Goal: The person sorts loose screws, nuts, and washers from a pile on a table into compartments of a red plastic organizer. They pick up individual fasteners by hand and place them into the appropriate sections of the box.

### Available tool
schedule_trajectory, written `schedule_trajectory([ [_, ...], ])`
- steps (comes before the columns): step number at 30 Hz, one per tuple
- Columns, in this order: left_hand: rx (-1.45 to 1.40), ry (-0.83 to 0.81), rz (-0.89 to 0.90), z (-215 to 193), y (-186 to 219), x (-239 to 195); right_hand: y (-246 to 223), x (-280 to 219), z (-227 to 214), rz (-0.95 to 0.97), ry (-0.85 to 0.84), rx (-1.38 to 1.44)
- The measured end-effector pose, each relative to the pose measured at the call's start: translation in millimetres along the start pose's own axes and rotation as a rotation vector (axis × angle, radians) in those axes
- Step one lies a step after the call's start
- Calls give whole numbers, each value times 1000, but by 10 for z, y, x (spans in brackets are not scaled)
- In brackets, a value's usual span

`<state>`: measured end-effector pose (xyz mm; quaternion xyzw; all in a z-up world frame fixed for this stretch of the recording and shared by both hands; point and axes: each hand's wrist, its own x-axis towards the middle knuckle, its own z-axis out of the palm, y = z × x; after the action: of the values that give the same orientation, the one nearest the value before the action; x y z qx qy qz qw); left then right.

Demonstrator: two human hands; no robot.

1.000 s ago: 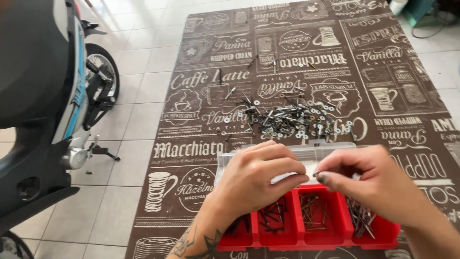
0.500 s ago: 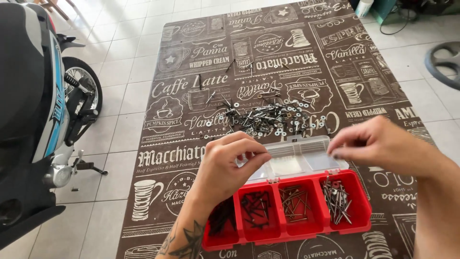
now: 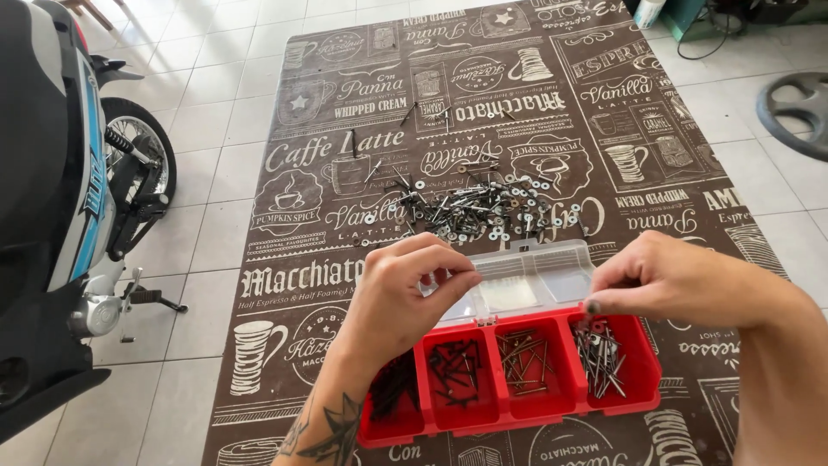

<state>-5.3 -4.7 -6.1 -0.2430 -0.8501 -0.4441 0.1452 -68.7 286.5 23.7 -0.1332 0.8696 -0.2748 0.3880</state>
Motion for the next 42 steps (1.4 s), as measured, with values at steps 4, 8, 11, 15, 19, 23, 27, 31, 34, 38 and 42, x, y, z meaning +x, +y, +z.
schedule_trajectory([
  [4, 0, -3, -5, -3, 4, 3, 111, 17, -11, -108, 6, 21],
  [8, 1, -19, -18, 1, 0, 7, 223, 28, 18, -77, -96, 82],
  [11, 9, -10, -3, -2, 3, 5, -133, -110, 70, 107, -76, -193],
  [15, 5, -8, -7, -2, -7, 7, -158, -107, 178, 60, -62, -610],
  [19, -6, -5, 12, 4, -9, 6, -307, -126, 233, 126, -121, -651],
  [23, 0, -18, 10, -2, 10, 9, -363, -135, 239, 126, -195, -578],
  [27, 0, -15, 11, -1, 10, 2, -24, 107, 137, -7, 91, -184],
  [31, 5, -21, 12, 18, 3, 1, 297, 483, 71, -20, 605, -177],
  [34, 8, -34, -4, 27, -11, 3, 518, 800, 79, -43, 697, -256],
  [38, 11, -16, -1, 5, -6, 4, 583, 1052, 96, -66, 701, -309],
  [42, 12, -15, -2, -6, -14, -4, 532, 1077, 97, -11, 701, -358],
])
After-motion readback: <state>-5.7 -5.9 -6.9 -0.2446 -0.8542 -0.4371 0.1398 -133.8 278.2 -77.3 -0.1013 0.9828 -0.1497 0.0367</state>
